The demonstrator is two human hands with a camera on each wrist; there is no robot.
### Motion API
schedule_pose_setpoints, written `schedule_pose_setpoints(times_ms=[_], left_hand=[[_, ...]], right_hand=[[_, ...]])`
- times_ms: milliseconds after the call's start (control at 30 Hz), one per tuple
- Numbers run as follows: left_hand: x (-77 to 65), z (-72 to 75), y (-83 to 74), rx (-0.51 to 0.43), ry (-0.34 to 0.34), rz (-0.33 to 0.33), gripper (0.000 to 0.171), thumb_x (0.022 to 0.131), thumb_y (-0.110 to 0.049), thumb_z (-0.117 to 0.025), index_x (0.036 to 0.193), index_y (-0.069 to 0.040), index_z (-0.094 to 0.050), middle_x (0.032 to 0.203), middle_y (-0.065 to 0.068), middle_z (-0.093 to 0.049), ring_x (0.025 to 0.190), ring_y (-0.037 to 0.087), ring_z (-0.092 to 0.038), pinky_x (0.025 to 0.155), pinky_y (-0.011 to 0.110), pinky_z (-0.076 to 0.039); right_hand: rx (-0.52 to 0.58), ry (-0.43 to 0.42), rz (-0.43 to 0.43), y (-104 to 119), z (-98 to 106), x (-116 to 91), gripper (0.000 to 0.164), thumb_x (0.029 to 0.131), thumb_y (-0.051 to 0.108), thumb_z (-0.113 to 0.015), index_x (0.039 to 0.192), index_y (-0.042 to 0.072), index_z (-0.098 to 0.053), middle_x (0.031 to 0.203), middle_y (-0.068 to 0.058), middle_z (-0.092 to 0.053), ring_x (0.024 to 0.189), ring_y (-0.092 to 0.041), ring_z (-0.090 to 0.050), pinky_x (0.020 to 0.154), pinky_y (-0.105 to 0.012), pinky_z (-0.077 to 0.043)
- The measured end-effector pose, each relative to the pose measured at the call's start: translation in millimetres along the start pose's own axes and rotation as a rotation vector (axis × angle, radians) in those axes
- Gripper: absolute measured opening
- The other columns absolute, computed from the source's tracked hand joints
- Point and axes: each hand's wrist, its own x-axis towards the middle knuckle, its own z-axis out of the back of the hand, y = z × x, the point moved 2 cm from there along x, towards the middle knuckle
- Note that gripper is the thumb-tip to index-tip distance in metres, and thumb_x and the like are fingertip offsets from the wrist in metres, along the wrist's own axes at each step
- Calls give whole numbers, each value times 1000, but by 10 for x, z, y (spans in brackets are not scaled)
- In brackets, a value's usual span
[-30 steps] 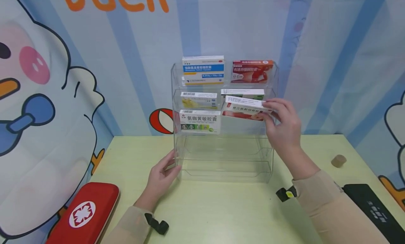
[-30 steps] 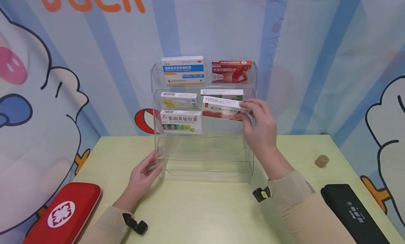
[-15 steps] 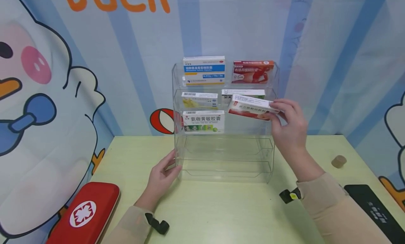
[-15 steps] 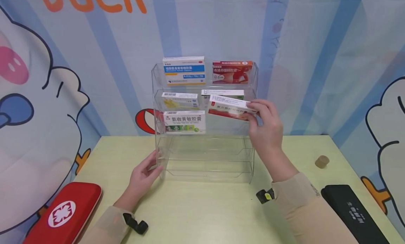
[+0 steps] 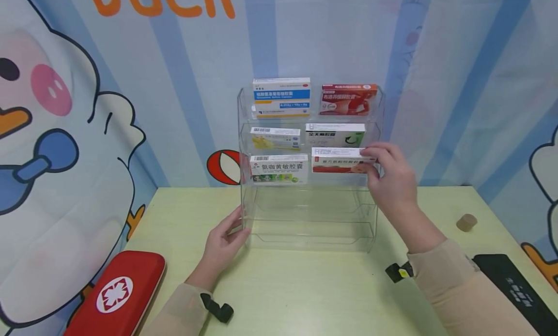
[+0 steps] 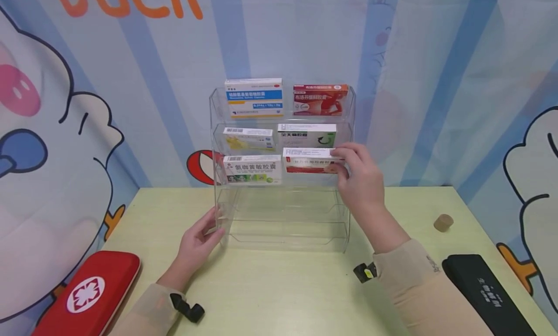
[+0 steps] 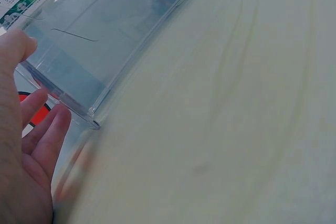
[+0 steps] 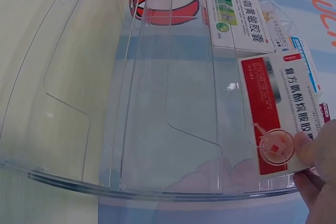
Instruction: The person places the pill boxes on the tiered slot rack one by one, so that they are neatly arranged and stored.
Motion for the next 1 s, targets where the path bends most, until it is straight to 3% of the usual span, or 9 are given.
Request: schedule_pose_setpoints(times_ms=[233,700,867,1000], left_hand=[[3,-3,0,6,-3,16,66,102,0,-73,165,-7,-51,160,23,-61,140,49,-64,104,17,-61],[-3,-14,20,10,-11,10,66,103,1,-72,164,-6,-50,160,25,-60,139,50,-64,103,16,-61],[-5,-7,2,16,-8,14,66,103,1,-72,164,-3,-49,161,25,-59,141,49,-63,104,17,-60],[-2,2,-30,20,-19,25,68,102,0,-74,165,-7,-50,163,22,-57,143,45,-62,108,18,-59]], right_hand=[[-51,84,25,53,-36,-17,22,99,1,-79,120,6,-78,131,-14,-73,118,-36,-74,89,-56,-66],[-69,121,19,52,-122,-80,24,97,1,-81,121,3,-77,128,-17,-75,113,-39,-76,89,-57,-67],[-59,105,14,60,-146,-127,29,97,2,-81,126,1,-77,134,-19,-73,122,-41,-73,103,-59,-63],[-30,23,55,61,-138,-193,31,96,5,-84,126,-2,-76,135,-22,-72,125,-44,-70,108,-60,-61]])
